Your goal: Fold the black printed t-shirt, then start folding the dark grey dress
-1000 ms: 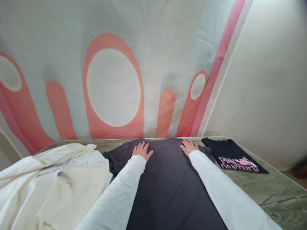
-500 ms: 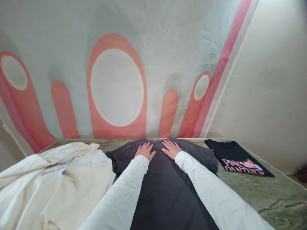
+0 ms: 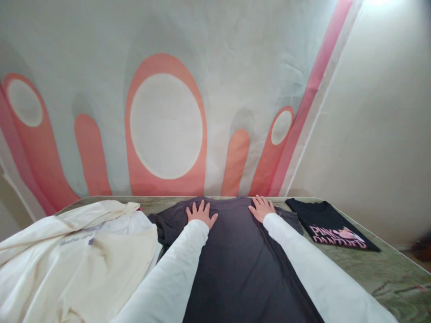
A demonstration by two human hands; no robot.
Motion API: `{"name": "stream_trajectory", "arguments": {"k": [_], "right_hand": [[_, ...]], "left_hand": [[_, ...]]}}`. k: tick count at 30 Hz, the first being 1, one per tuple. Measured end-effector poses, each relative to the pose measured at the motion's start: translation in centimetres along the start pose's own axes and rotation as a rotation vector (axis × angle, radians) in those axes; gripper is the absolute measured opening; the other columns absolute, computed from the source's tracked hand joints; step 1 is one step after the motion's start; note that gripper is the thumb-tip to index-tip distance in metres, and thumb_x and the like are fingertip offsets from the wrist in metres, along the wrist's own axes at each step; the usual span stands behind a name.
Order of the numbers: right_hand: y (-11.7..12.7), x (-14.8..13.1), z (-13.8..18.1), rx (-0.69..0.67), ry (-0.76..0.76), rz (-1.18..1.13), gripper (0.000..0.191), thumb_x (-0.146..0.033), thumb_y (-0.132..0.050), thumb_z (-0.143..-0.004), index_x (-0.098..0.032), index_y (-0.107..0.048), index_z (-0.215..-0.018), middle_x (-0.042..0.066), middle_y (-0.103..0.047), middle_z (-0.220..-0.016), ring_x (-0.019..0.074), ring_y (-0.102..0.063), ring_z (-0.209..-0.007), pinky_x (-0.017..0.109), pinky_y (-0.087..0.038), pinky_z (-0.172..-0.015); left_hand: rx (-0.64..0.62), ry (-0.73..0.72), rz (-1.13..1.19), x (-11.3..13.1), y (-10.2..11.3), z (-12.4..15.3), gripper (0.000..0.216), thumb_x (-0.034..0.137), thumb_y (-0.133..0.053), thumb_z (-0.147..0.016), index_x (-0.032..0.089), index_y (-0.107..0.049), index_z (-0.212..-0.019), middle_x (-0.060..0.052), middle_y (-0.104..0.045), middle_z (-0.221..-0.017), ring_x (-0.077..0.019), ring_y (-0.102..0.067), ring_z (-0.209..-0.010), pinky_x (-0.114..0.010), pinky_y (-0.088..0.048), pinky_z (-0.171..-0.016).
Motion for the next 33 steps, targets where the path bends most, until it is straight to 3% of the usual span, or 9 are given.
{"name": "stream_trajectory", "arguments": {"k": [5,9,14,19,23,26,29,33], "right_hand": [[-0.5,-3.6,0.9,-0.054,0.118,-0.047,0.056,-0.05,-0.017,-0.085,-0.024,-0.022,-0.135,0.001,-0.018,-0.142,0.0186,-0.013,-0.128,0.039,-0.012,-0.101],[-0.8,-3.5,0.7,-0.036,0.058,-0.054,0.059,-0.051,-0.013,-0.085,-0.021,-0.022,-0.135,0.002,-0.015,-0.143,0.0203,-0.014,-0.128,0.041,-0.012,-0.101],[-1.1,-2.1,0.4,-0.002,-0.021,-0.036,0.063,-0.056,-0.009,-0.082,-0.023,-0.02,-0.135,-0.001,-0.015,-0.143,0.02,-0.013,-0.128,0.041,-0.009,-0.102],[-1.3,-2.1,0.3,-0.004,-0.028,-0.026,0.063,-0.055,-0.01,-0.082,-0.023,-0.021,-0.135,-0.001,-0.015,-0.143,0.0198,-0.013,-0.128,0.041,-0.009,-0.102],[-1.4,-2.1,0.2,0.01,-0.015,-0.037,0.063,-0.055,-0.009,-0.082,-0.023,-0.022,-0.135,-0.002,-0.016,-0.142,0.02,-0.014,-0.128,0.042,-0.01,-0.102],[-1.5,-2.0,0.1,0.018,-0.007,-0.037,0.063,-0.055,-0.01,-0.082,-0.023,-0.023,-0.135,-0.002,-0.016,-0.142,0.0205,-0.014,-0.128,0.042,-0.01,-0.102],[-1.6,-1.9,0.2,0.022,-0.008,-0.024,0.062,-0.053,-0.011,-0.082,-0.022,-0.023,-0.135,-0.002,-0.017,-0.142,0.0199,-0.014,-0.128,0.041,-0.01,-0.102],[-1.6,-1.8,0.1,0.019,-0.006,-0.008,0.061,-0.052,-0.012,-0.082,-0.023,-0.023,-0.135,-0.002,-0.016,-0.142,0.0195,-0.015,-0.128,0.041,-0.011,-0.102]], "left_hand": [[-0.002,0.0,0.004,0.1,-0.2,-0.1,0.069,0.067,-0.021,-0.074,0.031,-0.028,-0.132,0.0,-0.017,-0.142,-0.0384,-0.009,-0.126,-0.06,-0.008,-0.095],[0.003,-0.029,0.011,-0.8,-0.3,-0.4,0.071,0.069,-0.02,-0.074,0.029,-0.028,-0.132,0.0,-0.018,-0.142,-0.0332,-0.011,-0.127,-0.054,-0.009,-0.099],[-0.011,0.095,0.002,-3.8,0.0,-0.9,0.072,0.062,-0.02,-0.078,0.016,-0.03,-0.132,-0.009,-0.023,-0.14,-0.0248,-0.018,-0.127,-0.042,-0.015,-0.101],[0.009,0.264,0.016,-6.6,1.5,-1.0,0.055,0.051,-0.035,-0.079,0.022,-0.039,-0.125,-0.007,-0.029,-0.137,-0.0247,-0.022,-0.125,-0.045,-0.021,-0.098],[-0.019,0.363,0.011,-9.7,3.4,-1.4,0.037,0.039,-0.043,-0.078,0.024,-0.052,-0.111,-0.009,-0.05,-0.119,-0.0254,-0.043,-0.11,-0.042,-0.034,-0.088],[-0.058,0.45,-0.004,-12.3,4.2,-1.3,0.035,0.041,-0.052,-0.072,0.019,-0.06,-0.099,-0.014,-0.055,-0.11,-0.029,-0.051,-0.098,-0.04,-0.04,-0.079],[-0.049,0.501,-0.025,-13.9,4.5,-0.7,0.047,0.05,-0.057,-0.065,0.016,-0.059,-0.098,-0.017,-0.051,-0.112,-0.0329,-0.047,-0.103,-0.041,-0.039,-0.08],[-0.03,0.503,-0.02,-14.9,4.8,0.3,0.046,0.054,-0.047,-0.073,0.02,-0.056,-0.103,-0.015,-0.049,-0.114,-0.0314,-0.045,-0.106,-0.042,-0.038,-0.083]]}}
Point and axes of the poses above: each hand's wrist, its own z-axis away from the middle knuckle, its own y-axis out of the back of the hand, x = y × z, the point moved 3 cm from there along -z, towards the middle knuckle
